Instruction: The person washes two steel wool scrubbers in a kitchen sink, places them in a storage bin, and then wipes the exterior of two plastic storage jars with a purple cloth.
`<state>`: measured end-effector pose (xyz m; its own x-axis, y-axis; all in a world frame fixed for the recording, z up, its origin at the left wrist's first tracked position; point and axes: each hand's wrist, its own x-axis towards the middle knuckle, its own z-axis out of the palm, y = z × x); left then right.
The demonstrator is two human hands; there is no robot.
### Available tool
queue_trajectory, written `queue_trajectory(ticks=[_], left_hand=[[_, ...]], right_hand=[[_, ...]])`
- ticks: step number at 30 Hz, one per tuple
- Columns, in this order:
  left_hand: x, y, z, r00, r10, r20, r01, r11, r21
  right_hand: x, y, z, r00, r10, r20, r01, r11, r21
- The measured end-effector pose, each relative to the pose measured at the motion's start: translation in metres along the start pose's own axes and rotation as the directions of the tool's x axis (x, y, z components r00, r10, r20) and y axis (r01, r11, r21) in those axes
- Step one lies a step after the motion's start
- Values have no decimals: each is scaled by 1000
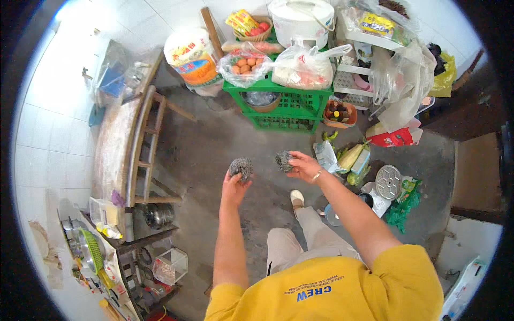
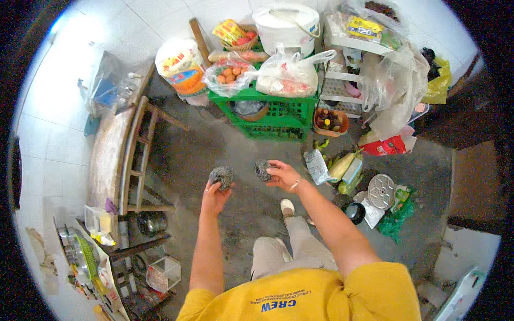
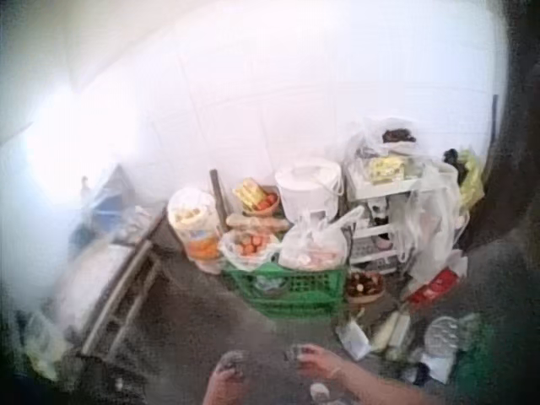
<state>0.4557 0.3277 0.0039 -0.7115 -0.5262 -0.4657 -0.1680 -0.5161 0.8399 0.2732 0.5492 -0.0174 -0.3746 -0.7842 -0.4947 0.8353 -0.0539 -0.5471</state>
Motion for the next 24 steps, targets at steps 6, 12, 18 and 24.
queue_trajectory(ticks=[6, 12, 18, 24], left_hand=[[113, -79, -44, 942, 270, -199, -65, 728, 683], [191, -116, 4, 922, -213, -324, 321, 887, 332], [240, -92, 37, 993, -121, -11, 117, 924, 365], [270, 0, 1, 943, -16, 332, -3, 998, 57]], right_hand=[[74, 16, -67, 918, -17, -396, -72, 975, -209], [124, 21, -118, 848, -112, -518, -15, 972, -235], [170, 1, -108, 943, -233, -236, 44, 792, -608], [222, -49, -56, 967, -96, 238, 154, 959, -240]])
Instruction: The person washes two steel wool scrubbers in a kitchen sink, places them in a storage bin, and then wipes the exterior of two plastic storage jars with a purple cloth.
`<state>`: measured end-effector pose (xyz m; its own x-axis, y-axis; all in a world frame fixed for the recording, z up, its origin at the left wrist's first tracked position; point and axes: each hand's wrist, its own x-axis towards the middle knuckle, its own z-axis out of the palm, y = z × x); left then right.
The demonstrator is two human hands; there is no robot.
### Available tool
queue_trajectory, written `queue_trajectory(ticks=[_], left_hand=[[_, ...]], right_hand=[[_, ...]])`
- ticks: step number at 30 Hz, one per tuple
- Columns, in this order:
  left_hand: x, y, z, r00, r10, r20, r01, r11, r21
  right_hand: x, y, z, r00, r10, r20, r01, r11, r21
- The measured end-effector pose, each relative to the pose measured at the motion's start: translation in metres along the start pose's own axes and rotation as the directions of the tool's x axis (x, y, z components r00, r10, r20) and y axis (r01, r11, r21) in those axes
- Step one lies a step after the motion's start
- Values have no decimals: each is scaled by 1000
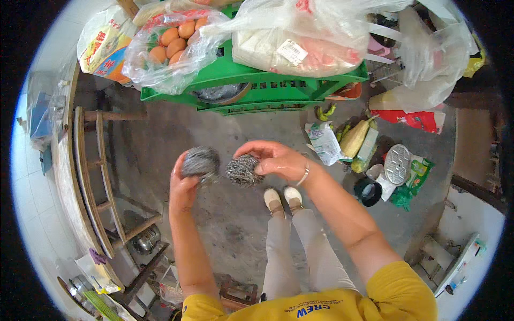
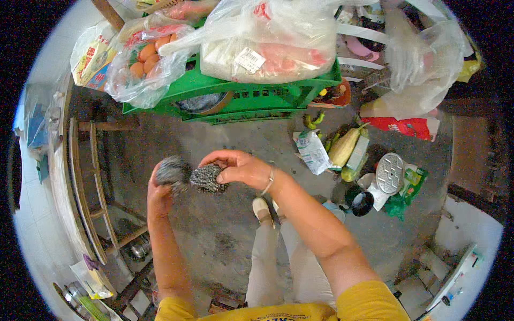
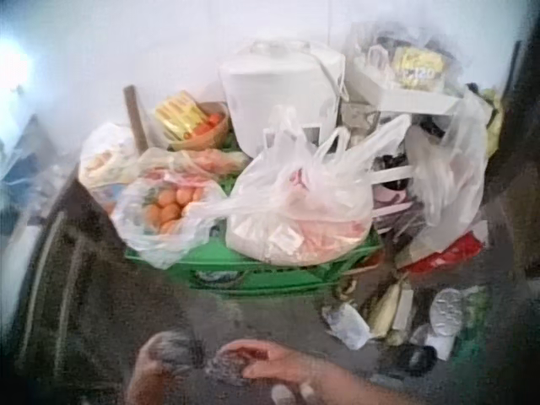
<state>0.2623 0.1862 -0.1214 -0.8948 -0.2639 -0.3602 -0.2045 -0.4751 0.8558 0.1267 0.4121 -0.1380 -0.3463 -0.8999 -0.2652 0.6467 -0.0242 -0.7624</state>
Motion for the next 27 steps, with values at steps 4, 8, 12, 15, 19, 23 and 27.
queue_trajectory(ticks=[4, 8, 12, 15, 19, 23, 27], left_hand=[[12, -130, -141, 979, 31, -199, 190, 185, 964], [23, -211, -127, 834, 271, -480, 153, 722, 675], [69, -200, -22, 832, -191, -521, 323, 930, 174], [114, -194, 27, 927, -88, -365, 131, 987, 95], [183, -200, 76, 953, 202, -227, -176, 976, 130], [211, -190, 97, 899, 395, -188, -162, 700, 696], [241, -211, 91, 843, 535, 53, -318, 417, 851]], right_hand=[[58, 139, -47, 968, 88, -235, -206, 811, -548], [34, 178, -85, 863, -120, -491, -198, 814, -546], [12, 173, -127, 676, -282, -681, -178, 834, -522], [23, 122, -150, 565, -443, -696, -69, 815, -575], [39, 88, -208, 467, -651, -598, -148, 610, -779], [51, 91, -235, 488, -719, -495, -337, 369, -866], [64, 98, -242, 378, -796, -472, -311, 371, -875]])
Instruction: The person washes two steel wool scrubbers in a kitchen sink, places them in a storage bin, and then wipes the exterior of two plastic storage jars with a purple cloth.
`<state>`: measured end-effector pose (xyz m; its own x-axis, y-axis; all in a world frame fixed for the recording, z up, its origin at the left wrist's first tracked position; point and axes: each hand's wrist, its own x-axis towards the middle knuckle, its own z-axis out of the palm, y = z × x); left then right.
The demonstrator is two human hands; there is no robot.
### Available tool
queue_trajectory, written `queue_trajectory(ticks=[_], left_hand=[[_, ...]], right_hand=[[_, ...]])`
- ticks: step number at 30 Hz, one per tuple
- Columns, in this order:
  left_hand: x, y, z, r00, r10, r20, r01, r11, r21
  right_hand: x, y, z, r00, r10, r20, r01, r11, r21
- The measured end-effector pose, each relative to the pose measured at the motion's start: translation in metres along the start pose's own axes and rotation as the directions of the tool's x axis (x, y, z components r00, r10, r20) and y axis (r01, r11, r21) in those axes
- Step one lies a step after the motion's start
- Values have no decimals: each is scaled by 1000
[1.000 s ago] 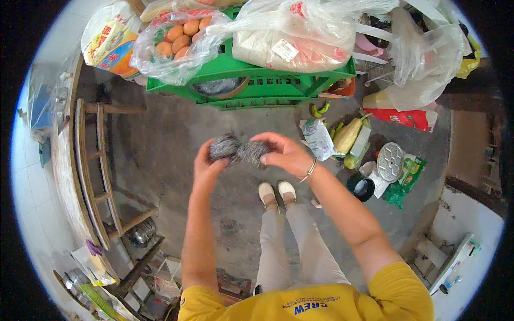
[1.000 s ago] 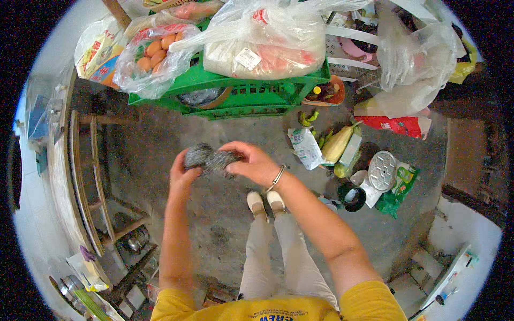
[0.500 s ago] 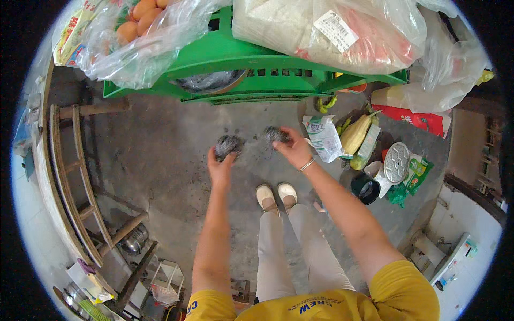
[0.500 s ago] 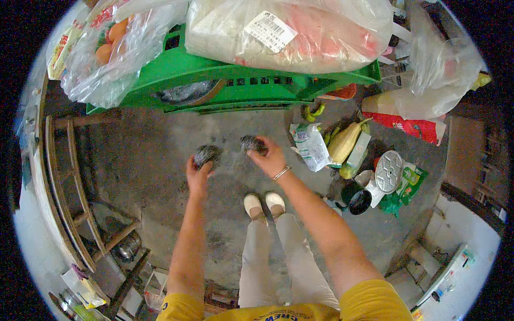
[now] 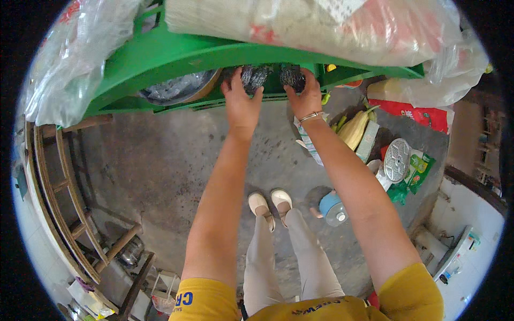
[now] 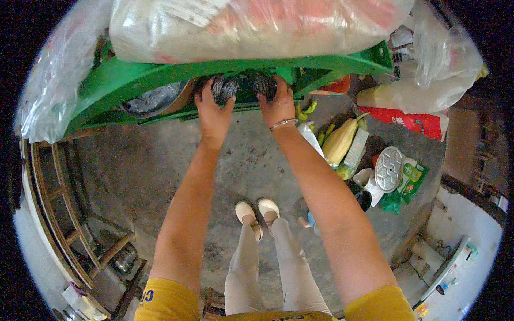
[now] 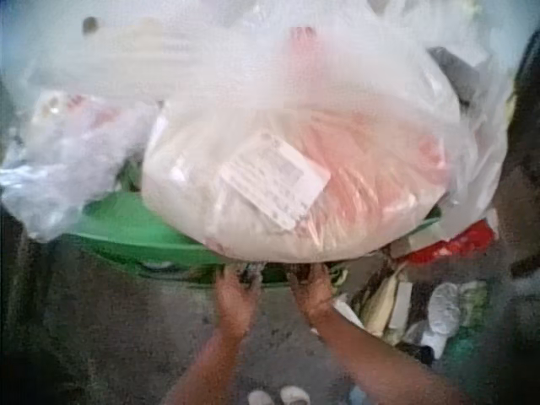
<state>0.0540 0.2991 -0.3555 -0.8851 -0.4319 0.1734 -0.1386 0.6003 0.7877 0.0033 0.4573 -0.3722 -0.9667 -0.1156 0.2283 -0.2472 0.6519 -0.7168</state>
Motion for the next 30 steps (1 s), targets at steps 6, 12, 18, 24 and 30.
queue_trajectory(ticks=[6, 12, 18, 24, 30], left_hand=[[-6, 4, 20, 997, -57, 46, 44, 970, 241], [-13, -4, 3, 980, 197, -12, -175, 896, 408], [-13, -17, -5, 1000, 13, -12, -7, 923, 385], [-15, -23, -10, 991, 92, -100, -56, 947, 315], [-9, -36, -8, 995, -79, 61, 68, 984, 165]], right_hand=[[-5, 5, 9, 1000, -29, -6, 29, 1000, -3], [-28, 12, -8, 981, -192, 16, 192, 974, -121], [-36, 11, -12, 983, -149, 110, 162, 980, -119], [-31, -14, -11, 946, -245, 213, 292, 929, -226], [-13, -40, 11, 929, -249, 274, 312, 924, -221]])
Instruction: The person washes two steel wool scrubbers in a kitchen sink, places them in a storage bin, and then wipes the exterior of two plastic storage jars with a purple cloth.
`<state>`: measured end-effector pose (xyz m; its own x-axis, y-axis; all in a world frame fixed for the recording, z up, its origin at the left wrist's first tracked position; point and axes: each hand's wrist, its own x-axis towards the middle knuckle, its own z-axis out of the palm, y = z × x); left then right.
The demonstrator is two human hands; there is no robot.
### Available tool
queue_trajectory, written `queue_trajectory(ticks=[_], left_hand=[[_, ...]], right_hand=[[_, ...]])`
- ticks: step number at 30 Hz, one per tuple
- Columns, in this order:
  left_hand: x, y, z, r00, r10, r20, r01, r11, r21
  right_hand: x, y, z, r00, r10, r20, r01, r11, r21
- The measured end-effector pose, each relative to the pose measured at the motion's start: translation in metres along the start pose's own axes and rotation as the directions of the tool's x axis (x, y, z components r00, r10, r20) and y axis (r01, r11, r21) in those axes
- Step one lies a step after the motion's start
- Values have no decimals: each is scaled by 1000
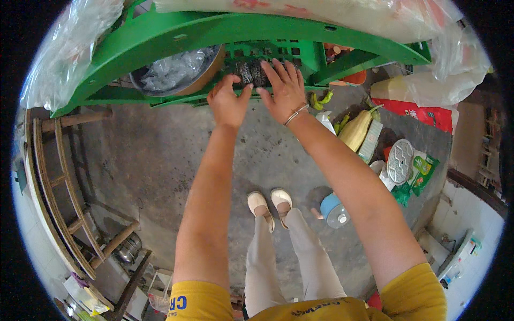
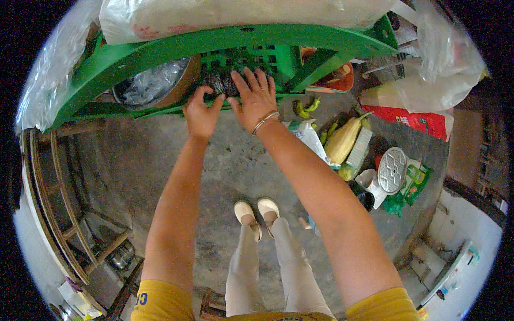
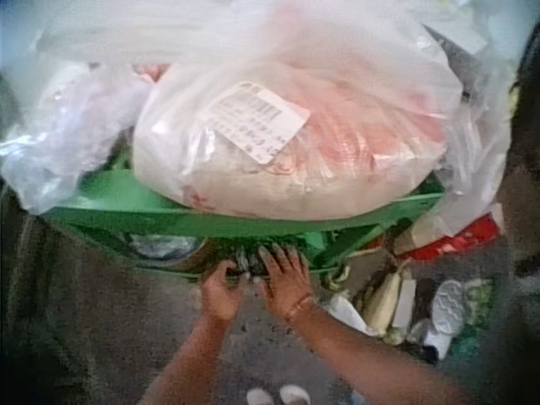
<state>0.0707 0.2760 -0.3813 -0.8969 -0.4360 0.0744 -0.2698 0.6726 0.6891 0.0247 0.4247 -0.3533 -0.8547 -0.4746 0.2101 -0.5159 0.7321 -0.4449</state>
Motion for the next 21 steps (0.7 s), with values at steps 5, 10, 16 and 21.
queue_trajectory(ticks=[5, 10, 16, 21], left_hand=[[8, -6, 8, 990, -99, -98, 94, 994, -54], [13, -22, 10, 988, 60, -139, -56, 998, 36], [-1, 2, 7, 950, 231, -208, -186, 959, 214], [-7, 3, 8, 942, 305, -139, -256, 923, 288]], right_hand=[[23, 8, 8, 996, 10, 88, 6, 985, -171], [29, 23, 9, 999, -25, -28, 20, 984, -179], [23, -4, -5, 1000, -15, -9, 13, 980, -198], [22, -4, 0, 999, -32, 4, 32, 990, -138]])
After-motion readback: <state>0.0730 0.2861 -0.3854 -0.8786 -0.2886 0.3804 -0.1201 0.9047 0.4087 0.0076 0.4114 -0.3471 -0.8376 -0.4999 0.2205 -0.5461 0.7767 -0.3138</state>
